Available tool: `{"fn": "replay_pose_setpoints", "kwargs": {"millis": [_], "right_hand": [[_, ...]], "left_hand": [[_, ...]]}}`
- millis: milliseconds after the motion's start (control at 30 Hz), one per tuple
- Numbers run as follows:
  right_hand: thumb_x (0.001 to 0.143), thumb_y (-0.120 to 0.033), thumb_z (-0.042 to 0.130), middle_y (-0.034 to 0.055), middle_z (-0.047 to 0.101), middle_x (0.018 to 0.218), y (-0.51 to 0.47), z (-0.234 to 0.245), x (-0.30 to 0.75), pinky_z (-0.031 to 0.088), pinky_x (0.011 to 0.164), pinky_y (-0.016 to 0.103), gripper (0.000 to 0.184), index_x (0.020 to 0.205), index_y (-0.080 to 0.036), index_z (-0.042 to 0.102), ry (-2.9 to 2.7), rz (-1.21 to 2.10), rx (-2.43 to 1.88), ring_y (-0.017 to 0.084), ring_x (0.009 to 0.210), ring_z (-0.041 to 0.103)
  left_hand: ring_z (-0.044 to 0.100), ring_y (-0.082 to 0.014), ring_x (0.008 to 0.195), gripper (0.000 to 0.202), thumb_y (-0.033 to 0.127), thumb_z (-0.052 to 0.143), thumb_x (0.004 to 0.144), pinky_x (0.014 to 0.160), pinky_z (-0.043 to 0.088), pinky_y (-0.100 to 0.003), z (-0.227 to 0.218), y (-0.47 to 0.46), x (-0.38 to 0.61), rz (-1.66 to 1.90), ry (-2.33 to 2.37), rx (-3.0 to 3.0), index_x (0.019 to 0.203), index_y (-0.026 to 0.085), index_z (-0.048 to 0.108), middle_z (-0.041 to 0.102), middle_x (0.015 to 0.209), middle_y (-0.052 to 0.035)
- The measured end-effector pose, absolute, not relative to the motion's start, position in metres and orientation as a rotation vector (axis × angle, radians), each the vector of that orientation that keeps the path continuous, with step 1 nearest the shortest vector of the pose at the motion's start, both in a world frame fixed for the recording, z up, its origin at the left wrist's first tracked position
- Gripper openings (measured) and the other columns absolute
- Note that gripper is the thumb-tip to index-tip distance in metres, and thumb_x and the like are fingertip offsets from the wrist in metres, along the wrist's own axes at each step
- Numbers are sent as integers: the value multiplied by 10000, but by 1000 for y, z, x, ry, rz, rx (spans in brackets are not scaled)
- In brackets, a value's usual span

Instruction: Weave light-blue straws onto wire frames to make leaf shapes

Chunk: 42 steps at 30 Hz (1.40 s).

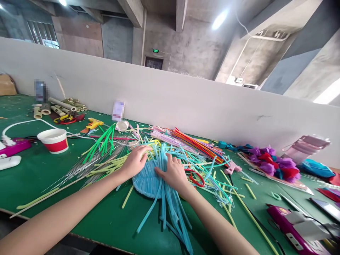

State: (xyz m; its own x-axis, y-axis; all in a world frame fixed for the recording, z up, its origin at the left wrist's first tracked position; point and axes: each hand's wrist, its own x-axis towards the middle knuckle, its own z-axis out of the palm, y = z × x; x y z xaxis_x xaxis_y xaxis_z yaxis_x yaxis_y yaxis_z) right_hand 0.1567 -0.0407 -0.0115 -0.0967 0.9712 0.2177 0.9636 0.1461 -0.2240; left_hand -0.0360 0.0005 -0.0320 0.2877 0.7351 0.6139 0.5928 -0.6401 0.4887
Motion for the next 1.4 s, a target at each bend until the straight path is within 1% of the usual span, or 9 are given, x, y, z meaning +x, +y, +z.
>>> {"fn": "replay_pose_setpoints", "kwargs": {"millis": [133,267,533,733,833,933,1067,1233,1400], "right_hand": [[800,-288,603,190,676,1082,-35,-13,168,443,805,359,672,1401,-71,394,-2058,248,-1773,318,1008,636],[778,-256,598,65,692,832,-27,-4,183,436,683,310,630,1367,-125,417,-1978,326,-1741,257,799,654],[756,-198,632,45,722,921,8,28,199,494,626,272,561,1292,-172,467,-1921,530,-1616,176,690,676],[835,-160,539,24,735,787,19,25,205,511,546,243,453,1277,-152,441,-1918,612,-1642,152,566,682],[842,-154,546,57,742,819,34,37,204,527,614,279,433,1268,-136,470,-1932,480,-1681,184,615,695],[851,-123,545,157,717,1070,57,56,197,504,831,357,512,1352,-113,437,-1971,272,-1653,274,945,696],[884,-121,556,118,669,1236,82,64,182,426,974,385,527,1389,-241,463,-2119,192,-1539,292,1175,602],[773,-188,760,131,664,1248,82,49,176,433,997,381,522,1265,-204,586,-2184,281,-1458,280,1183,598],[996,-472,417,108,735,1054,48,50,186,552,797,318,418,1093,-163,681,-2192,538,-1356,202,927,703]], "left_hand": [[606,-247,1143,308,185,399,930,1009,449,-409,-32,1,-37,1216,1271,2378,1135,194,628,685,1178,-102],[628,-267,1079,280,240,403,942,960,458,-404,-29,1,-39,1164,1319,2346,1074,193,645,701,1111,-107],[606,-304,988,325,454,427,949,899,416,-413,-22,-4,-40,1053,1401,2249,921,221,650,685,999,-103],[611,-330,943,468,548,838,553,892,427,-424,-29,7,-44,979,1371,2030,832,222,651,683,893,-68],[631,-286,893,471,527,844,539,817,469,-374,-26,11,-46,1010,1303,1861,803,207,621,673,865,-47],[643,-241,865,430,539,770,651,747,489,-324,-18,8,-47,1079,1227,1685,844,199,592,672,884,-40],[655,-205,732,449,568,711,716,632,489,-288,-10,2,-45,1116,1165,1483,947,199,601,683,812,-23],[657,-198,720,479,572,760,663,638,485,-279,-6,3,-47,1176,1133,1336,947,197,665,714,825,-25],[665,-202,734,402,484,834,613,647,495,-279,-2,3,-47,1147,1093,1235,871,197,722,737,829,-29]]}}
